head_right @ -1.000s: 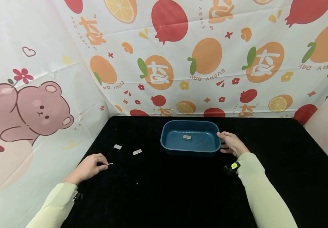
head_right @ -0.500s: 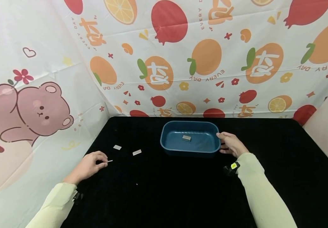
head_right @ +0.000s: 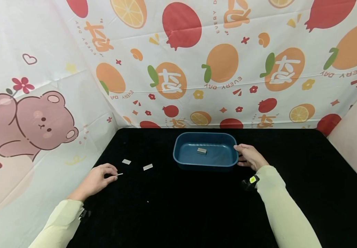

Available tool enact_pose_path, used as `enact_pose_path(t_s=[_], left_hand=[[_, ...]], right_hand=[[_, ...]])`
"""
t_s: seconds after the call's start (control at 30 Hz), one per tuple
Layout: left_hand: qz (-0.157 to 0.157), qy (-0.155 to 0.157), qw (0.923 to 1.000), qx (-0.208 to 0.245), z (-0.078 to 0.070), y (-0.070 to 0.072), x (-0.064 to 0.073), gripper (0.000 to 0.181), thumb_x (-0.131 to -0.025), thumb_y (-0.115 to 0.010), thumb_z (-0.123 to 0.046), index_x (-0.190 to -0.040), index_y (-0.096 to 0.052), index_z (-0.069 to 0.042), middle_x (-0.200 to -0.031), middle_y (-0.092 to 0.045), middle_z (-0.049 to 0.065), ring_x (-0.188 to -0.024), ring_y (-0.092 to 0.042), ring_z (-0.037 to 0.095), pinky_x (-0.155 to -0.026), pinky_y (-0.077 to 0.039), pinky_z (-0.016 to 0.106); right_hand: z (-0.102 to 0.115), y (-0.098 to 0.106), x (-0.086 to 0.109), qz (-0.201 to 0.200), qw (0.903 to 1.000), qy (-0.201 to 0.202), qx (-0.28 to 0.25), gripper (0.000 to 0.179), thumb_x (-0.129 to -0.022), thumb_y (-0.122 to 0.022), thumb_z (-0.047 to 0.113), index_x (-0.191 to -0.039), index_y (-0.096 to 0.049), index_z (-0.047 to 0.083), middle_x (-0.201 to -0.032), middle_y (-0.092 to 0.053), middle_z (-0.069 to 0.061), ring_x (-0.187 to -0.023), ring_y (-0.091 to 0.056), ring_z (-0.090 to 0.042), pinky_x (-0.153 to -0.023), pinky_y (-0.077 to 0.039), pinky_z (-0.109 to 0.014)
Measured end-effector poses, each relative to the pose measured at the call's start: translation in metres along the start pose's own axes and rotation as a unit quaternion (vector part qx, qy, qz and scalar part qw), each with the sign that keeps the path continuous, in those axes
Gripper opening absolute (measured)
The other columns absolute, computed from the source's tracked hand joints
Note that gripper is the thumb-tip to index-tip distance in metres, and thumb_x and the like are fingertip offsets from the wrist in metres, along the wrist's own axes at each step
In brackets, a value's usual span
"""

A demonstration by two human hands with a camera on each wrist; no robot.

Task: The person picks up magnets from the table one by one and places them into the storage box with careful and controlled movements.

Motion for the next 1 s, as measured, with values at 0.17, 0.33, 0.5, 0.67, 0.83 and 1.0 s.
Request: enact_pose_path(t_s=[0.17, 0.33, 0.5, 0.67, 0.83, 1.0], left_hand=[[-0.003, -0.002, 1.0000, 0.001, -0.001, 0.000, -0.002, 0.003, -0.083, -0.077, -0.010, -0.083, -0.075, -0.011, -0.101, -0.070, 0.003, -0.094, -0.067, 0.026, -0.084, -0.054, 0.049], [-0.005, -0.007, 1.0000, -0.001, -0.001, 0.000, -0.005, 0.003, -0.083, -0.077, -0.009, -0.082, -0.075, -0.012, -0.101, -0.070, 0.003, -0.095, -0.067, 0.026, -0.085, -0.054, 0.049], [-0.004, -0.007, 1.0000, 0.006, -0.003, 0.000, -0.008, 0.004, -0.083, -0.077, -0.011, -0.085, -0.076, -0.008, -0.102, -0.071, 0.005, -0.096, -0.067, 0.027, -0.086, -0.053, 0.050], [-0.002, -0.002, 1.0000, 0.006, -0.003, -0.002, -0.009, 0.005, -0.084, -0.077, -0.013, -0.085, -0.076, -0.008, -0.102, -0.071, 0.004, -0.097, -0.067, 0.027, -0.086, -0.053, 0.049], [-0.006, -0.002, 0.9999, 0.010, -0.004, -0.002, -0.011, 0.004, -0.085, -0.077, -0.013, -0.082, -0.075, -0.010, -0.101, -0.070, 0.002, -0.096, -0.066, 0.026, -0.087, -0.053, 0.050], [-0.007, -0.005, 0.9997, 0.023, -0.009, -0.003, -0.017, 0.004, -0.086, -0.075, -0.012, -0.086, -0.076, -0.009, -0.103, -0.070, 0.003, -0.099, -0.066, 0.028, -0.089, -0.053, 0.051]], right_hand=[[0.001, 0.001, -0.002, 0.010, 0.9998, 0.014, -0.009, 0.028, -0.106, -0.044, 0.034, -0.095, -0.057, 0.012, -0.080, -0.061, 0.005, -0.074, -0.064, -0.008, -0.071, -0.055, -0.026], [-0.001, 0.003, -0.005, 0.008, 0.9997, 0.022, -0.003, 0.027, -0.106, -0.043, 0.033, -0.096, -0.056, 0.012, -0.080, -0.060, 0.006, -0.074, -0.064, -0.007, -0.071, -0.056, -0.025], [-0.004, 0.003, -0.007, 0.014, 0.9994, 0.028, -0.012, 0.029, -0.107, -0.042, 0.031, -0.093, -0.057, 0.011, -0.082, -0.061, 0.006, -0.076, -0.065, -0.006, -0.071, -0.056, -0.026], [-0.003, 0.003, -0.007, 0.020, 0.9990, 0.038, -0.010, 0.029, -0.107, -0.042, 0.032, -0.095, -0.057, 0.011, -0.086, -0.060, 0.004, -0.079, -0.067, -0.007, -0.074, -0.057, -0.027], [0.000, 0.001, -0.007, 0.022, 0.9987, 0.044, -0.008, 0.028, -0.106, -0.043, 0.033, -0.095, -0.057, 0.011, -0.086, -0.059, 0.005, -0.081, -0.066, -0.007, -0.076, -0.057, -0.027], [0.000, 0.000, -0.007, 0.015, 0.9992, 0.036, 0.009, 0.029, -0.106, -0.043, 0.035, -0.096, -0.057, 0.011, -0.088, -0.059, 0.004, -0.082, -0.066, -0.008, -0.076, -0.057, -0.028]])
Point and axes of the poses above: each hand's wrist, its own x-axis away from the middle knuckle, its own y-axis out of the back of the hand, z = x × y, the point moved 3 cm from there along -x, towards the middle knuckle
